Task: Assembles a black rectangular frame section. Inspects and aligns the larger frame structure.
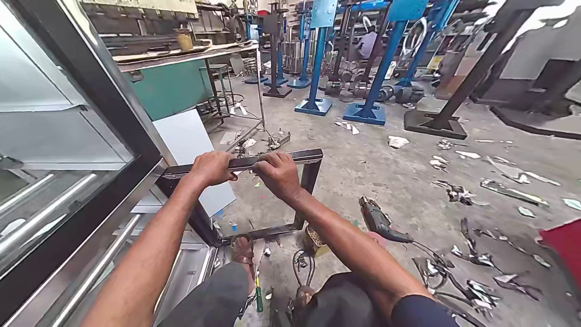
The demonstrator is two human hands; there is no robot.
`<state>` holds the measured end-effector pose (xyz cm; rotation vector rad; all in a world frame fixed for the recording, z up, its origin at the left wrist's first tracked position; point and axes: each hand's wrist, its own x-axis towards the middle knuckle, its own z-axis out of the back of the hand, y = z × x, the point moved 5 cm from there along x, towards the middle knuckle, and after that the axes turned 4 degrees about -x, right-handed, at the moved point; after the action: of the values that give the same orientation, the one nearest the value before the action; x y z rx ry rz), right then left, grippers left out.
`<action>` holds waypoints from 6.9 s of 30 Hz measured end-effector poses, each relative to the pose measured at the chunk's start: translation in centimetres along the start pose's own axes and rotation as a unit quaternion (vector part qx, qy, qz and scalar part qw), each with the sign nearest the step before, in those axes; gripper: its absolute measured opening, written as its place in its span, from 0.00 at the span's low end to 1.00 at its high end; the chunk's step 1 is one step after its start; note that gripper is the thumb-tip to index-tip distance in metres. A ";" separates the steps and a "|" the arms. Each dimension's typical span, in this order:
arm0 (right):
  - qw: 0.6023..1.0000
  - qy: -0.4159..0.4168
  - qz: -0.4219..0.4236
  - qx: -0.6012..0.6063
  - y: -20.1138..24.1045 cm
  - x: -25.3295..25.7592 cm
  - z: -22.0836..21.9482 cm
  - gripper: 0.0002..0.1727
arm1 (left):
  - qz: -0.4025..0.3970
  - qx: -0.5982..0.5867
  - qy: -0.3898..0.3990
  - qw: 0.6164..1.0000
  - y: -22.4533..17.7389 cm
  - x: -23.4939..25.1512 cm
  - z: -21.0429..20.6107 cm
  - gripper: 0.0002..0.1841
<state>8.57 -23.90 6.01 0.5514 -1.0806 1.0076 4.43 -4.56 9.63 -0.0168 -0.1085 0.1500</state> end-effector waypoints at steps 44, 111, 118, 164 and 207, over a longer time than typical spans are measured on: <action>0.838 0.411 -0.354 0.051 -15.4 -27.0 5.6 0.14 | -0.058 -0.022 0.041 0.997 -0.1 0.6 0.8 0.16; 0.649 0.622 -0.436 0.040 -15.2 -42.7 -6.4 0.23 | -0.016 -0.026 0.052 0.998 1.3 1.3 -0.6 0.11; 0.436 -0.011 -0.782 0.445 -10.8 -43.8 3.7 0.12 | -0.010 -0.006 0.048 0.999 0.9 1.1 -0.3 0.15; 0.736 -0.101 -0.530 0.409 -9.3 -8.4 4.5 0.10 | -0.021 -0.024 0.053 0.998 1.0 1.3 -0.6 0.17; 0.862 -0.092 -0.448 0.218 -9.3 -7.9 4.7 0.06 | -0.006 -0.013 0.040 0.999 0.5 0.9 -0.1 0.16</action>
<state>13.63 -35.11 1.57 1.3896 -0.6072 0.3508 5.30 -3.97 9.65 -0.0475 -0.0312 0.1351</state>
